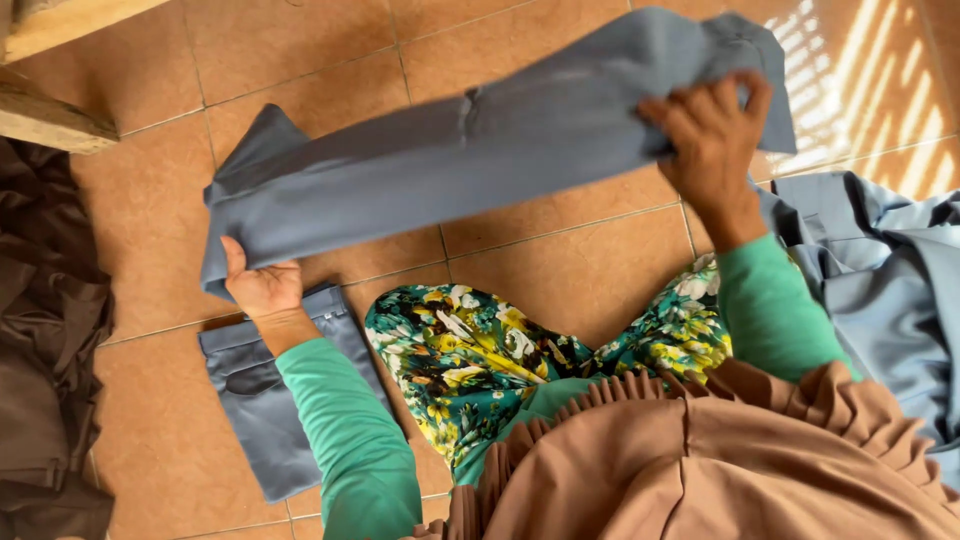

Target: The person is smoothing and folding blue trousers on the floor.

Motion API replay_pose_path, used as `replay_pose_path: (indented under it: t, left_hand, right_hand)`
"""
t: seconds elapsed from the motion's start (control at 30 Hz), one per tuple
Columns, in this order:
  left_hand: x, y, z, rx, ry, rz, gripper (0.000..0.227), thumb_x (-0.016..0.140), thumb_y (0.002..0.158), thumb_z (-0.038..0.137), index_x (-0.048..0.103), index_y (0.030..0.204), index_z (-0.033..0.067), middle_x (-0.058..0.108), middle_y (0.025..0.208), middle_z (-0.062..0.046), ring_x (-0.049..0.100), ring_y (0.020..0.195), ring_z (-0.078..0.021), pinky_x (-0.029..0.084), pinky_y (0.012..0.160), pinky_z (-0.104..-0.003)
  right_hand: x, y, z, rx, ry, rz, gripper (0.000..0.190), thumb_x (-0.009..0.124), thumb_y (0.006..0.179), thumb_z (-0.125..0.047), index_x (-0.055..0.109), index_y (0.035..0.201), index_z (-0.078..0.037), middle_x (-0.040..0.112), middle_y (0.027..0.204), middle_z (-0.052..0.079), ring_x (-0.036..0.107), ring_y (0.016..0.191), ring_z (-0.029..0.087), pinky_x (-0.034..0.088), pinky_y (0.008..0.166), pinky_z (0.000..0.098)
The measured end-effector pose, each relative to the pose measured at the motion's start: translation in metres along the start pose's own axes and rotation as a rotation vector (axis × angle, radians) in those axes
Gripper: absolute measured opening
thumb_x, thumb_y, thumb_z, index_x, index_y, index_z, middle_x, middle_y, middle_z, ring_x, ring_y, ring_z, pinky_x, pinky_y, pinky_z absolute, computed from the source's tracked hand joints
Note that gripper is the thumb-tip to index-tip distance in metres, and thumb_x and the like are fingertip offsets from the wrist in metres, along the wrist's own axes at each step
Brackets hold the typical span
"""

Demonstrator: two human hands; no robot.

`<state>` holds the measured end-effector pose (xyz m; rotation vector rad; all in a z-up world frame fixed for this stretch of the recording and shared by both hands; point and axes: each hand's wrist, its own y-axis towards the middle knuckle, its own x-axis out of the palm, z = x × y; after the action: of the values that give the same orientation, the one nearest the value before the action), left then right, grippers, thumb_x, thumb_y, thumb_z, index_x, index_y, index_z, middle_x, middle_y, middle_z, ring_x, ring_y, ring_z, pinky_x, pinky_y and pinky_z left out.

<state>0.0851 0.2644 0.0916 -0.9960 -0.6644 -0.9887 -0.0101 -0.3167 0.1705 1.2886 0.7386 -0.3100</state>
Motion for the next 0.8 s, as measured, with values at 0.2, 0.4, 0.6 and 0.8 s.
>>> replay_pose_path:
  t: [0.2,0.4,0.6,0.8]
  left_hand:
    - [-0.143,0.062,-0.030,-0.209,0.056,0.263,0.054,0.062,0.100,0.037,0.063,0.133,-0.0042,0.065,0.136,-0.028,0.061,0.131,-0.0425,0.045,0.115,-0.063]
    - [-0.143,0.043,-0.069,-0.130,0.325,0.766,0.100,0.059,0.096,0.055,0.006,0.162,0.0008,-0.003,0.165,-0.033,0.000,0.147,-0.0610,0.004,0.108,-0.085]
    - [-0.115,-0.003,-0.149,0.244,0.874,0.591,0.093,0.067,0.096,0.034,0.009,0.160,0.0011,0.010,0.165,-0.035,0.013,0.148,-0.0592,0.013,0.108,-0.081]
    - [-0.111,-0.069,-0.270,0.147,1.744,-0.073,0.076,0.069,0.097,0.025,0.031,0.162,0.0153,0.012,0.167,-0.027,0.011,0.156,-0.0443,0.019,0.126,-0.056]
  right_hand:
    - [0.070,-0.205,-0.052,0.228,-0.038,-0.392,0.012,0.073,0.090,-0.029,0.074,0.101,-0.034,0.068,0.095,-0.007,0.061,0.101,0.015,0.038,0.107,0.0442]
    - [0.060,-0.240,-0.058,0.852,0.511,-1.133,0.073,0.065,0.077,-0.014,0.055,0.147,-0.036,0.032,0.168,0.010,0.022,0.156,0.042,0.023,0.114,0.0762]
    - [0.097,-0.285,-0.023,1.267,0.280,-0.743,0.067,0.072,0.089,-0.033,0.054,0.150,-0.013,0.049,0.140,0.024,0.048,0.132,0.047,0.046,0.100,0.0667]
    - [0.101,-0.263,-0.044,1.381,0.162,-0.692,0.078,0.080,0.090,-0.023,0.038,0.156,-0.016,0.050,0.130,0.021,0.052,0.126,0.043,0.051,0.098,0.0602]
